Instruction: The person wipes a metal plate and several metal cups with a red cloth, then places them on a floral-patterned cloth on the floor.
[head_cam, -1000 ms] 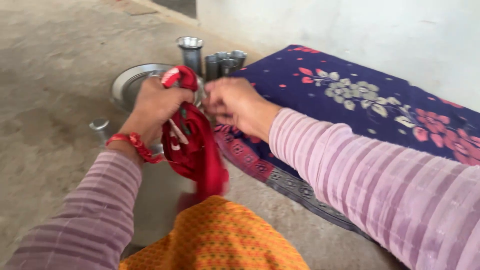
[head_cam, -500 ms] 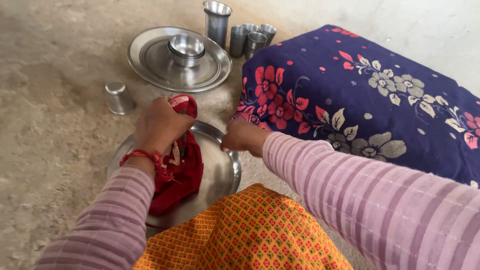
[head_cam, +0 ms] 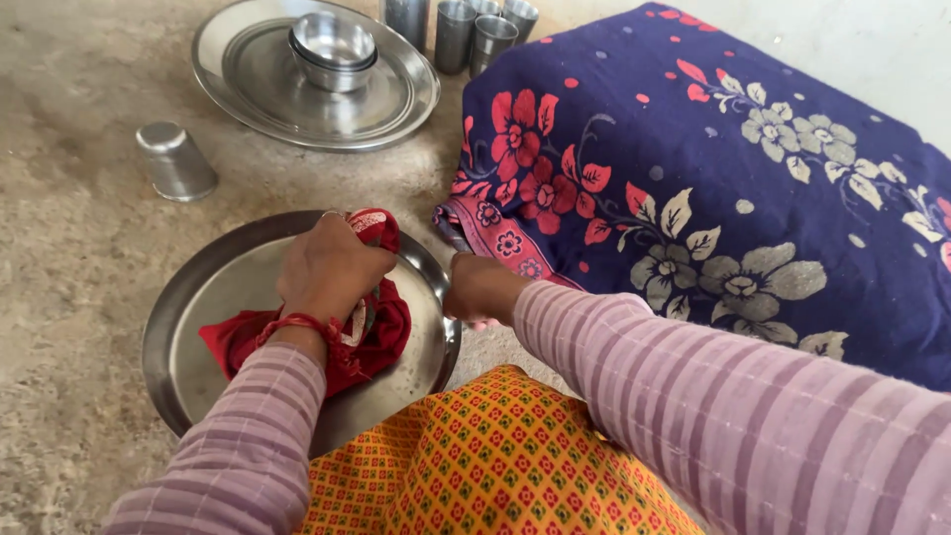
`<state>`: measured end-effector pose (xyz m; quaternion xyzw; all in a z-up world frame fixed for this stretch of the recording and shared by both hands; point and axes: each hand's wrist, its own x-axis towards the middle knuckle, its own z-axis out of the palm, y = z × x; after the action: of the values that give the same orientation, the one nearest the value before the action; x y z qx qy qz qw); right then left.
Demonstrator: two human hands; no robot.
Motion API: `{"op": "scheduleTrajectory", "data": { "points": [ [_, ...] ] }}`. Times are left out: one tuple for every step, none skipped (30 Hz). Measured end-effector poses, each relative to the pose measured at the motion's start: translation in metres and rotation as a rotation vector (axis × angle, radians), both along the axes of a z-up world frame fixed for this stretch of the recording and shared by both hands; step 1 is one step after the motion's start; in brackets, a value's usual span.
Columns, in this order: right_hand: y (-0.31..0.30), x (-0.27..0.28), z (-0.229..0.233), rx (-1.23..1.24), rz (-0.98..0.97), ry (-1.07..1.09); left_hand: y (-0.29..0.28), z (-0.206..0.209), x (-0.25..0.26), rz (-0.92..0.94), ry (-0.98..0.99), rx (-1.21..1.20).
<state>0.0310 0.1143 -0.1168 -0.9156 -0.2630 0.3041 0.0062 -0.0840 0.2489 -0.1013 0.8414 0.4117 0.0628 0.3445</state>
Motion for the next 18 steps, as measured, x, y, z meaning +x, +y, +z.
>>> {"op": "scheduleTrajectory", "data": {
  "points": [
    [0.0, 0.001, -0.003, -0.002, -0.001, 0.005, -0.002, -0.002, 0.001, -0.001, 0.005, -0.002],
    [0.001, 0.002, -0.006, 0.011, 0.023, 0.004, -0.002, -0.003, 0.002, 0.012, 0.001, -0.002],
    [0.002, 0.003, -0.009, 0.024, 0.046, 0.003, -0.003, -0.004, 0.003, 0.026, -0.002, -0.003],
    [0.003, 0.002, -0.008, 0.026, 0.047, 0.006, -0.003, -0.005, 0.005, 0.026, 0.0, -0.001],
    [0.004, 0.0, -0.007, 0.063, 0.007, 0.011, -0.003, -0.006, 0.007, 0.026, 0.013, 0.0],
    [0.004, -0.002, -0.006, 0.098, -0.035, 0.017, -0.003, -0.007, 0.009, 0.025, 0.026, 0.0],
    [0.003, -0.001, -0.008, 0.099, -0.036, 0.018, -0.004, -0.007, 0.009, 0.024, 0.028, 0.0],
    [0.004, -0.001, -0.009, 0.178, -0.093, 0.03, -0.005, -0.006, 0.01, 0.031, 0.029, -0.007],
    [0.004, 0.0, -0.011, 0.258, -0.149, 0.041, -0.006, -0.005, 0.01, 0.038, 0.03, -0.013],
    [0.003, 0.003, -0.016, 0.263, -0.15, 0.04, -0.005, -0.005, 0.01, 0.038, 0.028, -0.009],
    [0.003, 0.007, -0.022, 0.279, -0.031, -0.088, -0.005, -0.004, 0.01, 0.031, 0.007, -0.004],
    [0.002, 0.009, -0.027, 0.295, 0.087, -0.216, -0.005, -0.002, 0.009, 0.024, -0.012, 0.0],
    [0.002, 0.006, -0.023, 0.299, 0.084, -0.216, -0.005, 0.0, 0.008, 0.022, -0.012, 0.005],
    [0.002, 0.005, -0.015, 0.354, 0.026, -0.205, -0.005, 0.004, 0.01, 0.026, -0.02, 0.026],
    [0.002, 0.004, -0.008, 0.409, -0.032, -0.194, -0.005, 0.009, 0.012, 0.03, -0.028, 0.048],
    [0.002, 0.006, 0.0, 0.417, -0.036, -0.207, -0.004, 0.016, 0.016, 0.025, -0.041, 0.055],
    [0.001, 0.008, 0.008, 0.516, -0.019, -0.24, -0.004, 0.024, 0.019, 0.039, -0.065, 0.062],
    [-0.001, 0.01, 0.017, 0.614, -0.002, -0.276, -0.005, 0.032, 0.022, 0.052, -0.092, 0.069]
  ]
}}
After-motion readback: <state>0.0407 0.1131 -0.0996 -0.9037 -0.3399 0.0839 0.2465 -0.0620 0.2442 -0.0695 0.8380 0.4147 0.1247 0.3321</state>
